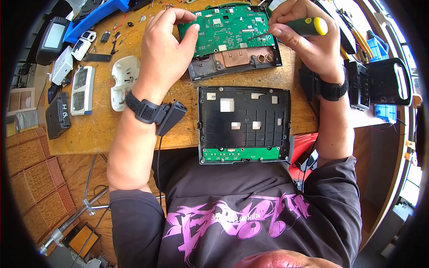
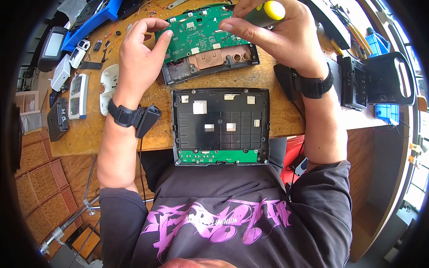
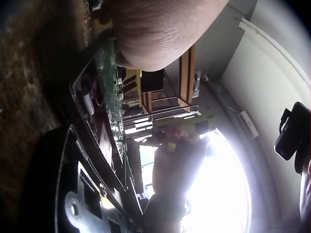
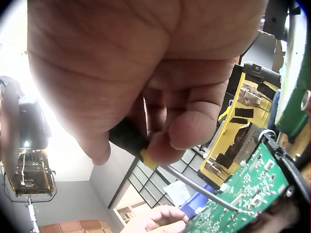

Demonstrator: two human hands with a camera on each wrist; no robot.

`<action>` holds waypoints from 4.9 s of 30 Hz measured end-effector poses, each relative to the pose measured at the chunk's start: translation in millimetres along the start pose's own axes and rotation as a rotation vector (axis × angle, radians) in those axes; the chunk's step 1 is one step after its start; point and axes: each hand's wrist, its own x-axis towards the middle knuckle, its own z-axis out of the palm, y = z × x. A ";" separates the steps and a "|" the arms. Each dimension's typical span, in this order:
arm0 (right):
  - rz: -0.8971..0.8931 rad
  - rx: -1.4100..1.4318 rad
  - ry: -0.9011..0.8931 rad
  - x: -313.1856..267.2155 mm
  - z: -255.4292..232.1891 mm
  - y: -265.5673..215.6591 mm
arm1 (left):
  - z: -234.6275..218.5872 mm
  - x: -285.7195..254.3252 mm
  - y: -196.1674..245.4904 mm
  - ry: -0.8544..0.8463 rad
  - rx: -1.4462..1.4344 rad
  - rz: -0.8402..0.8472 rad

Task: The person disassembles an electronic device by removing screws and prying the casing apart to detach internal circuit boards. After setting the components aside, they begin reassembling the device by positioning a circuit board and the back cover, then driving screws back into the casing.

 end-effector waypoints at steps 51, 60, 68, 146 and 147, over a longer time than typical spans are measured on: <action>0.241 0.307 0.038 -9.9 11.9 -2.7 | -4.5 -1.0 -0.3 -0.048 0.069 0.021; 0.231 0.176 0.079 -13.0 11.4 1.1 | -2.3 0.2 1.1 -0.016 0.005 0.007; 0.256 0.163 0.059 -13.2 13.9 -0.3 | -2.0 -0.1 0.3 -0.010 0.011 0.011; 0.061 -0.080 -0.447 0.3 66.6 -45.7 | -27.1 13.8 2.2 0.655 -0.388 0.191; 0.038 -0.063 -0.441 0.9 68.4 -46.3 | -23.3 16.2 0.3 0.680 -0.455 0.188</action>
